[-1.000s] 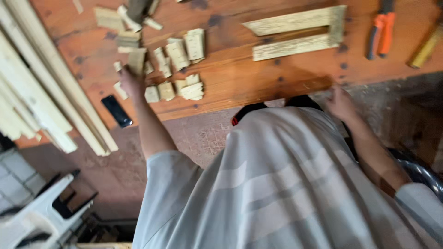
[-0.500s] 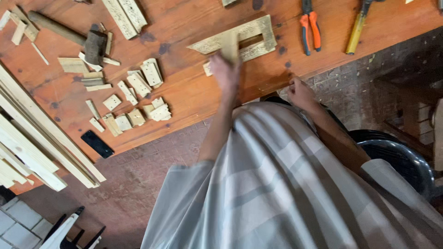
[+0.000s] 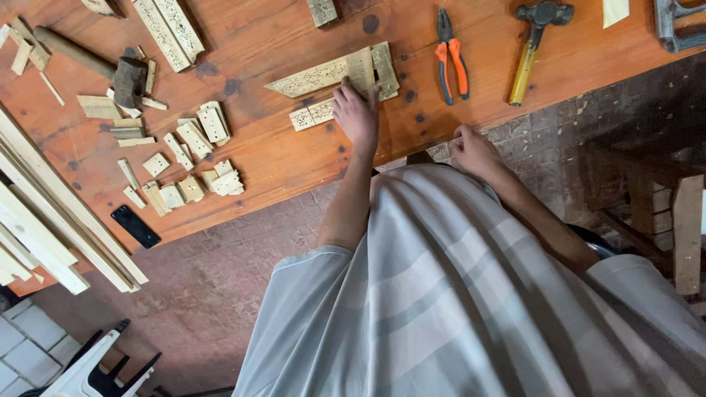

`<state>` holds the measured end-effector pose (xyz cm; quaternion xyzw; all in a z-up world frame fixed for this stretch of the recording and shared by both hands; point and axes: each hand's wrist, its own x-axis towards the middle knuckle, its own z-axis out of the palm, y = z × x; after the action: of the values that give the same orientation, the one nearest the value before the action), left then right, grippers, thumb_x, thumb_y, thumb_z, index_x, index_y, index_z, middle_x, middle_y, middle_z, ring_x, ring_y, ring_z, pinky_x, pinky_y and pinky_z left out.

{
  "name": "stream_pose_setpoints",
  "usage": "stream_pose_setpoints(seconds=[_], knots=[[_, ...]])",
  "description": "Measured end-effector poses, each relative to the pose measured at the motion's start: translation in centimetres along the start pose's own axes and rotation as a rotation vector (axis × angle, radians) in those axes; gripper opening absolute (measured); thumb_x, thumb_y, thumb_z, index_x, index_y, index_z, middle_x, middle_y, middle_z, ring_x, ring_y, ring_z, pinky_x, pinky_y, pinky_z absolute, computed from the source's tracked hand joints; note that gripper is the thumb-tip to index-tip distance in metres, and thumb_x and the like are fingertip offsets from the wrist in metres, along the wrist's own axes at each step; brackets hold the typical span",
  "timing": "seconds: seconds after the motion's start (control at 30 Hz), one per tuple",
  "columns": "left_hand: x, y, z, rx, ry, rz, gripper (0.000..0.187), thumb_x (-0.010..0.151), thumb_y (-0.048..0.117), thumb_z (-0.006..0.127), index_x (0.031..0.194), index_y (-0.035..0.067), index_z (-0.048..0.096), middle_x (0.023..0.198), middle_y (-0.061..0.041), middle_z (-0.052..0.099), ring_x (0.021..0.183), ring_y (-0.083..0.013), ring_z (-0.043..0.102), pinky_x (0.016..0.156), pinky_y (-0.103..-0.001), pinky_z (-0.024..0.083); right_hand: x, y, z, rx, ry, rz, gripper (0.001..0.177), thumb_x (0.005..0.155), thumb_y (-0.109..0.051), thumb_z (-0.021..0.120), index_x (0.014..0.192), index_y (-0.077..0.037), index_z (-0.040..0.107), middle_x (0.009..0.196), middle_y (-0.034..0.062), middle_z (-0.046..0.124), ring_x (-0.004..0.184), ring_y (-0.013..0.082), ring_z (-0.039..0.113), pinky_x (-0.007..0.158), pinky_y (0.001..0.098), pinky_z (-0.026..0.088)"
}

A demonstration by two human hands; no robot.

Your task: The person assembles small wooden pieces on a workbench using a hammer and nails.

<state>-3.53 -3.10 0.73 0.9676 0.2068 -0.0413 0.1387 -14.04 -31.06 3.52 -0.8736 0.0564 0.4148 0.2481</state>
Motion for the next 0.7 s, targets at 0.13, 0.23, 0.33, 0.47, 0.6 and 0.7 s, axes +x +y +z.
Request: stream_pose_setpoints(seconds=[0.13,0.23,0.33,0.47,0.6,0.7], knots=[[-0.3,-0.5,0.8,-0.049,-0.040,-0.030,0.074,0.084,0.052,0.078,0.143,0.020,0.047,0.126,-0.005,0.056,0.117,-0.0285,0.062,0.098,-0.052,0.057,0.5,0.9,-1.7,0.044,0.035,-0.043,0.034,0.102,-0.031,0.055,0.130,-0.013,0.049,0.113,0.0247,0.068,0.114,0.0481,0.065,0.095,0.0576,0.051],[-0.3,-1.2,1.2,-0.243,-0.059,-0.036,0.071,0.084,0.048,0.081,0.141,0.021,0.048,0.120,-0.008,0.057,0.115,-0.0358,0.065,0.095,-0.056,0.056,0.7,0.9,-2.5,0.052,0.059,-0.101,0.032,0.103,-0.032,0.056,0.127,-0.011,0.051,0.108,0.0244,0.069,0.111,0.0487,0.066,0.094,0.0575,0.052],[0.0,-1.7,1.4,-0.320,-0.088,-0.025,0.074,0.082,0.049,0.084,0.140,0.020,0.049,0.120,-0.009,0.058,0.114,-0.0386,0.065,0.095,-0.058,0.056,1.2,0.6,-3.6,0.049,0.090,-0.183,0.032,0.103,-0.027,0.059,0.126,-0.006,0.054,0.103,0.0294,0.069,0.107,0.0516,0.067,0.092,0.0597,0.051],[0.2,-2.3,0.8,-0.329,-0.096,0.037,0.073,0.083,0.050,0.082,0.140,0.020,0.047,0.116,-0.008,0.058,0.111,-0.0395,0.065,0.092,-0.060,0.056,1.1,-1.3,-6.0,0.034,0.124,-0.209,0.030,0.102,-0.027,0.059,0.125,-0.008,0.054,0.102,0.0263,0.071,0.105,0.0497,0.068,0.091,0.0596,0.052],[0.0,-2.7,0.3,-0.321,-0.057,0.145,0.070,0.086,0.049,0.078,0.140,0.016,0.048,0.110,-0.007,0.057,0.107,-0.0359,0.064,0.095,-0.053,0.052,2.6,-2.4,-7.2,0.029,0.183,-0.172,0.026,0.105,-0.032,0.058,0.124,-0.015,0.055,0.102,0.0160,0.075,0.102,0.0386,0.072,0.088,0.0526,0.054],[0.4,-3.1,0.8,-0.319,-0.046,0.206,0.067,0.088,0.041,0.080,0.141,0.012,0.049,0.108,-0.007,0.058,0.107,-0.0317,0.061,0.098,-0.047,0.048,3.1,-4.1,-8.9,0.071,0.239,-0.226,0.024,0.104,-0.027,0.060,0.122,-0.013,0.055,0.101,0.0197,0.074,0.099,0.0420,0.071,0.084,0.0557,0.054]])
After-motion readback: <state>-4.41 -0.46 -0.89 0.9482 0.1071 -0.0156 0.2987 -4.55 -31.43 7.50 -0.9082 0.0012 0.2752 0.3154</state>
